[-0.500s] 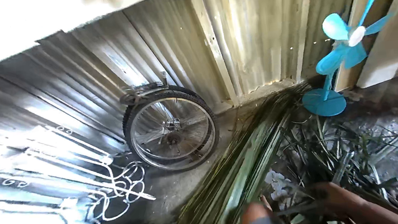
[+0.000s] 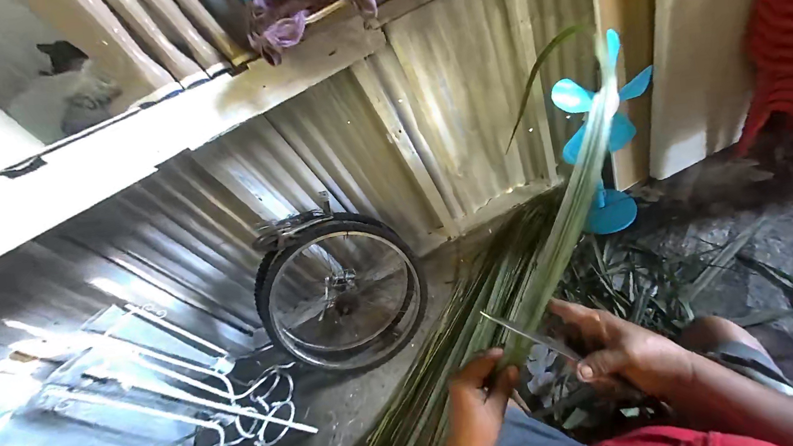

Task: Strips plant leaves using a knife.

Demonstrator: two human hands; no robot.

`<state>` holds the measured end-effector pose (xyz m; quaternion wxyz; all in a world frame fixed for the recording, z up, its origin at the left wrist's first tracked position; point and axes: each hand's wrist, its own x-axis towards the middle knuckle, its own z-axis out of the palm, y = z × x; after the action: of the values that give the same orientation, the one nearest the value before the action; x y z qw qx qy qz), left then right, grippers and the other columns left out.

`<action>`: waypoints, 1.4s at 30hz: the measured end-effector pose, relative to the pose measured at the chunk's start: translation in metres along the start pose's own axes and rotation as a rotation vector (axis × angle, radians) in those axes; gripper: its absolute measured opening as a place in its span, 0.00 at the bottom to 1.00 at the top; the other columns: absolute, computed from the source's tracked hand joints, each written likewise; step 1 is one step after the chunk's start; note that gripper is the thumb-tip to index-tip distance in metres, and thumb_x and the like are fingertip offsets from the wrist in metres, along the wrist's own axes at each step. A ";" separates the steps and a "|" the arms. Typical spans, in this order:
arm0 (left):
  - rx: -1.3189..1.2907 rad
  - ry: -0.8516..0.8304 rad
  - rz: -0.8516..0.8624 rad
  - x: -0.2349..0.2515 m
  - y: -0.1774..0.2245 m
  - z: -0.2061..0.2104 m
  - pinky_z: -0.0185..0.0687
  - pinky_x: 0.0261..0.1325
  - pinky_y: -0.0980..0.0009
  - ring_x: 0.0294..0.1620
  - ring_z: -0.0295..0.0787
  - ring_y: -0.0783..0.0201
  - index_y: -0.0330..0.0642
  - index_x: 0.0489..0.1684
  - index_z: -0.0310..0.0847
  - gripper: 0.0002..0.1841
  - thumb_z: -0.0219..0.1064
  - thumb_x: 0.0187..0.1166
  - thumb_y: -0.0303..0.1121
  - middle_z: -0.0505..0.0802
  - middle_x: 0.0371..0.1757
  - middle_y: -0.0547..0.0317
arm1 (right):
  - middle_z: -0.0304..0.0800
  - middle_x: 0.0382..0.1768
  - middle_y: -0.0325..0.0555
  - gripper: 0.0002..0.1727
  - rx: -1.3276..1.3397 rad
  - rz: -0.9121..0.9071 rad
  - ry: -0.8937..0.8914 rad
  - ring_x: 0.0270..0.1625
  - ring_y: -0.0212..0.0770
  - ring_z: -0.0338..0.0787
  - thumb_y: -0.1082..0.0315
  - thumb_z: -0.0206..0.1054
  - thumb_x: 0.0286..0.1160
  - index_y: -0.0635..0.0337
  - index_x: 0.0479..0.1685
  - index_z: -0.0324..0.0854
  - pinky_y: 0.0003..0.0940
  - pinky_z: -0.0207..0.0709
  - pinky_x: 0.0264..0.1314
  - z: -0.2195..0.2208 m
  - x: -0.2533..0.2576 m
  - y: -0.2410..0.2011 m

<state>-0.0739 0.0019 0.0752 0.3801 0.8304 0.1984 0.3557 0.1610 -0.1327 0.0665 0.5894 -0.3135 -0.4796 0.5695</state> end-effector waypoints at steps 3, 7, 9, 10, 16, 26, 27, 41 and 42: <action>-0.079 -0.133 -0.026 0.008 0.010 0.008 0.91 0.56 0.72 0.48 0.93 0.73 0.40 0.61 0.89 0.15 0.74 0.77 0.29 0.96 0.50 0.63 | 0.90 0.42 0.42 0.39 -0.001 -0.107 0.151 0.25 0.28 0.79 0.71 0.76 0.66 0.52 0.84 0.70 0.24 0.73 0.24 0.002 -0.006 -0.009; -0.222 -0.315 -0.183 0.014 0.005 0.004 0.93 0.42 0.68 0.35 0.93 0.67 0.37 0.56 0.87 0.11 0.63 0.86 0.31 0.95 0.40 0.59 | 0.88 0.38 0.41 0.34 -0.011 -0.214 0.265 0.21 0.27 0.75 0.71 0.74 0.66 0.50 0.79 0.77 0.23 0.70 0.20 -0.010 -0.013 -0.029; -0.244 -0.292 -0.191 0.015 0.003 0.005 0.91 0.40 0.69 0.33 0.91 0.67 0.36 0.55 0.88 0.11 0.62 0.88 0.33 0.94 0.39 0.59 | 0.87 0.39 0.42 0.39 -0.005 -0.218 0.259 0.21 0.27 0.74 0.71 0.75 0.67 0.50 0.85 0.70 0.23 0.70 0.20 -0.010 -0.014 -0.034; -0.242 -0.257 -0.187 0.015 0.006 0.009 0.91 0.38 0.70 0.31 0.90 0.68 0.36 0.55 0.87 0.11 0.63 0.87 0.32 0.93 0.37 0.59 | 0.88 0.39 0.41 0.42 -0.015 -0.197 0.260 0.22 0.27 0.75 0.71 0.75 0.66 0.50 0.87 0.66 0.23 0.71 0.21 -0.007 -0.016 -0.032; -0.273 -0.171 -0.104 0.024 0.016 0.037 0.88 0.35 0.73 0.29 0.88 0.72 0.35 0.49 0.87 0.07 0.65 0.83 0.27 0.92 0.33 0.62 | 0.89 0.38 0.42 0.27 -0.186 -0.093 0.232 0.31 0.32 0.86 0.73 0.81 0.60 0.56 0.61 0.76 0.26 0.80 0.29 0.019 -0.014 -0.013; -0.556 -0.262 -0.355 0.027 0.023 0.062 0.82 0.29 0.76 0.23 0.82 0.74 0.40 0.42 0.86 0.06 0.62 0.85 0.26 0.89 0.27 0.65 | 0.89 0.34 0.42 0.23 -0.270 -0.146 0.272 0.32 0.34 0.86 0.71 0.81 0.61 0.61 0.58 0.82 0.28 0.82 0.35 0.007 -0.023 0.000; -0.620 -0.266 -0.430 0.027 0.024 0.061 0.81 0.27 0.77 0.21 0.82 0.75 0.40 0.39 0.87 0.07 0.62 0.84 0.25 0.89 0.26 0.64 | 0.89 0.35 0.42 0.23 -0.286 -0.160 0.271 0.33 0.33 0.87 0.71 0.81 0.62 0.61 0.58 0.83 0.29 0.82 0.37 0.005 -0.023 0.003; -0.628 -0.398 -0.714 0.008 -0.003 0.043 0.75 0.22 0.80 0.19 0.78 0.76 0.41 0.45 0.86 0.09 0.59 0.89 0.32 0.87 0.26 0.66 | 0.90 0.51 0.44 0.23 -0.551 -0.194 0.574 0.50 0.32 0.88 0.66 0.81 0.60 0.59 0.59 0.90 0.28 0.85 0.55 -0.014 -0.016 0.028; -0.627 -0.407 -0.714 0.006 -0.006 0.041 0.75 0.22 0.80 0.19 0.78 0.76 0.41 0.44 0.86 0.09 0.59 0.89 0.32 0.87 0.25 0.66 | 0.90 0.52 0.43 0.22 -0.493 -0.165 0.561 0.49 0.32 0.89 0.67 0.81 0.61 0.59 0.59 0.90 0.29 0.85 0.54 -0.017 -0.015 0.026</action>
<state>-0.0398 -0.0110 0.0540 0.7395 0.6094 0.2752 0.0777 0.1681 -0.1404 0.0335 0.6483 -0.5500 -0.4460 0.2799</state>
